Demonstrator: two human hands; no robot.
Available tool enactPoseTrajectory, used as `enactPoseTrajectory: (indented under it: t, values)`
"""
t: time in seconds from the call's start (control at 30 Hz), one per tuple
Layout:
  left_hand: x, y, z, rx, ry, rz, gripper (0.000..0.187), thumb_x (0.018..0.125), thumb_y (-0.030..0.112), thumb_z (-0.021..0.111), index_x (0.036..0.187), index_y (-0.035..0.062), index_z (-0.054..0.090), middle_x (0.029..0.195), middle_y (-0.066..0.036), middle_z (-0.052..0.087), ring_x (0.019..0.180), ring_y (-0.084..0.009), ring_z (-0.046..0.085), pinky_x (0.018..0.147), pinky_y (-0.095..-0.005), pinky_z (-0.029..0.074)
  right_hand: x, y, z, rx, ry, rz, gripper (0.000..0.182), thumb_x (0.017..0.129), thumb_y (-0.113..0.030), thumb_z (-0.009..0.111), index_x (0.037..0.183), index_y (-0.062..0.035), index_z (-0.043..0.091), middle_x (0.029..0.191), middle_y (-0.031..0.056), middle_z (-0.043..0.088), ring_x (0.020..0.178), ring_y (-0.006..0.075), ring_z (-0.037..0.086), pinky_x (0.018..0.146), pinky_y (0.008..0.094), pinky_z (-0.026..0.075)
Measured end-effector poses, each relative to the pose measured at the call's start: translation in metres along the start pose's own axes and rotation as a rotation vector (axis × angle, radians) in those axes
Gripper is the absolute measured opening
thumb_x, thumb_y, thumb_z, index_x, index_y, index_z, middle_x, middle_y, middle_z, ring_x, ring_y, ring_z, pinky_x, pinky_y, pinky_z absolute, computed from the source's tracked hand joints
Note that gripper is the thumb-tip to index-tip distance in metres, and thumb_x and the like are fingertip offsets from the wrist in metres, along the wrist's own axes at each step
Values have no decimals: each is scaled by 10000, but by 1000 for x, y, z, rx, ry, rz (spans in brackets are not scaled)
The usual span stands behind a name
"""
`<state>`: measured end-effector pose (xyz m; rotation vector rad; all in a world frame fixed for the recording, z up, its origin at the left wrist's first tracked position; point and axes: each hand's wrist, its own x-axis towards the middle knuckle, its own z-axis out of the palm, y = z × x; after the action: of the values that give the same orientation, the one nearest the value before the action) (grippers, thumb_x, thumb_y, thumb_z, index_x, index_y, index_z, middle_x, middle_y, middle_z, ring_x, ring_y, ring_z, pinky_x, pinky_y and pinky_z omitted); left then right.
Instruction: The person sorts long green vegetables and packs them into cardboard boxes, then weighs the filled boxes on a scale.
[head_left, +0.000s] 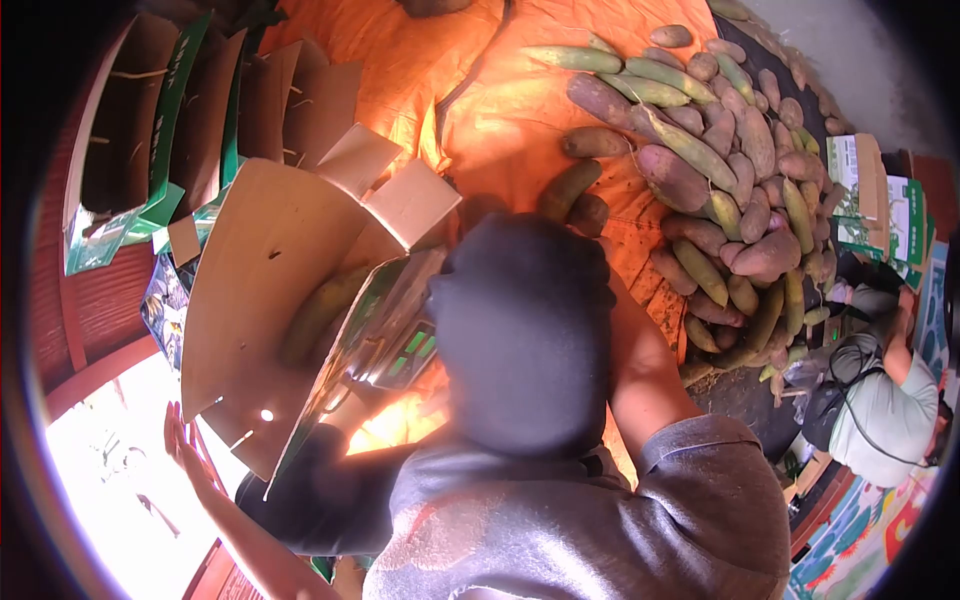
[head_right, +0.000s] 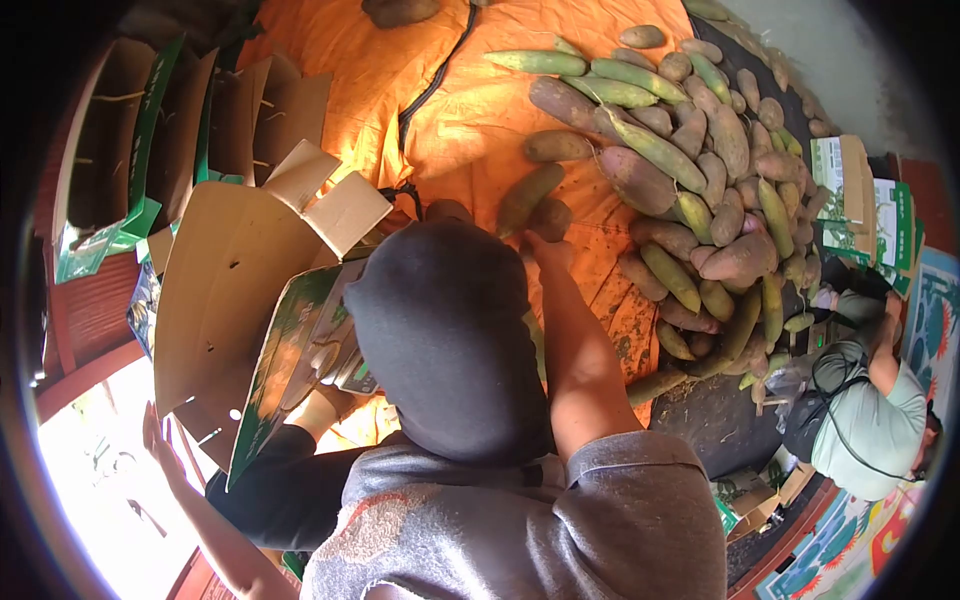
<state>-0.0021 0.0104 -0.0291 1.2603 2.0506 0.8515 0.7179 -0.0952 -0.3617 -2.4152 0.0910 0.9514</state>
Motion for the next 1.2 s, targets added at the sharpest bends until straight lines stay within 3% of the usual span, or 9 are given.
enactPoseTrajectory:
  t: [0.13, 0.3, 0.5, 0.63, 0.77, 0.97, 1.1, 1.17, 1.2]
  values:
    - [-7, 25, 13, -57, 23, 78, 453, 932, 327, 467, 1281, 38, 466, 1286, -111, 501, 1203, -232, 466, 1029, -393, 351, 10, 12, -13, 401, -220, 191, 533, 613, -351, 816, 924, 16, 585, 809, 104, 606, 617, 184, 586, 484, 315, 453]
    - [2, 56, 15, 2, -28, 280, 498, 926, 371, 470, 1283, 25, 465, 1286, -113, 500, 1206, -237, 462, 1035, -395, 335, 2, 3, -51, 582, -321, 98, 467, 660, -289, 789, 971, -12, 578, 834, 73, 602, 645, 156, 578, 503, 286, 447]
    - [-4, 129, 45, 20, -212, 448, 481, 934, 382, 449, 1264, 36, 491, 1255, -124, 526, 1186, -230, 482, 1025, -389, 340, -70, -118, -137, 555, -415, -378, 401, 716, -215, 756, 1028, -45, 570, 864, 37, 597, 677, 123, 568, 527, 251, 440]
    - [-18, 164, 84, 2, -408, 561, 369, 923, 280, 505, 1211, 53, 548, 1155, -124, 596, 1098, -211, 552, 955, -343, 408, -160, -222, -182, 425, -527, -857, 422, 795, -81, 661, 1180, -11, 502, 1119, 75, 571, 982, 156, 563, 867, 288, 445]
    - [-41, 169, 112, 224, -359, 655, 283, 892, 233, 554, 1116, 68, 607, 926, -176, 656, 841, -242, 657, 750, -338, 504, -285, -295, -180, -53, -599, -1360, 580, 734, -136, 689, 1236, 21, 443, 1124, 98, 563, 1027, 203, 547, 927, 318, 406]
    - [-45, 160, 123, 442, -187, 760, 191, 874, 181, 557, 976, 38, 632, 764, -177, 626, 727, -350, 601, 673, -400, 468, -437, -312, -69, -817, -767, -1737, 680, 599, -224, 763, 1158, 64, 503, 1034, 124, 608, 970, 206, 585, 858, 320, 451]
    - [-40, 155, 126, 527, -175, 745, 171, 876, 180, 542, 948, 47, 623, 764, -183, 624, 728, -353, 601, 664, -416, 479, -435, -274, 39, -1448, -724, -1711, 565, 618, -320, 742, 1052, 13, 601, 896, 180, 656, 866, 266, 641, 784, 359, 496]
    - [-39, 153, 126, 528, -194, 753, 159, 878, 176, 534, 948, 60, 619, 751, -179, 625, 731, -343, 611, 668, -431, 481, -441, -259, 77, -1957, -688, -1312, 581, 608, -373, 747, 1002, 32, 612, 965, 216, 632, 947, 333, 600, 846, 370, 464]
    - [-39, 150, 127, 517, -198, 746, 157, 879, 174, 532, 952, 64, 617, 747, -180, 625, 731, -341, 614, 666, -432, 482, -421, -249, 93, -1982, -685, -1344, 560, 608, -386, 745, 965, 29, 626, 963, 205, 637, 947, 327, 603, 849, 372, 465]
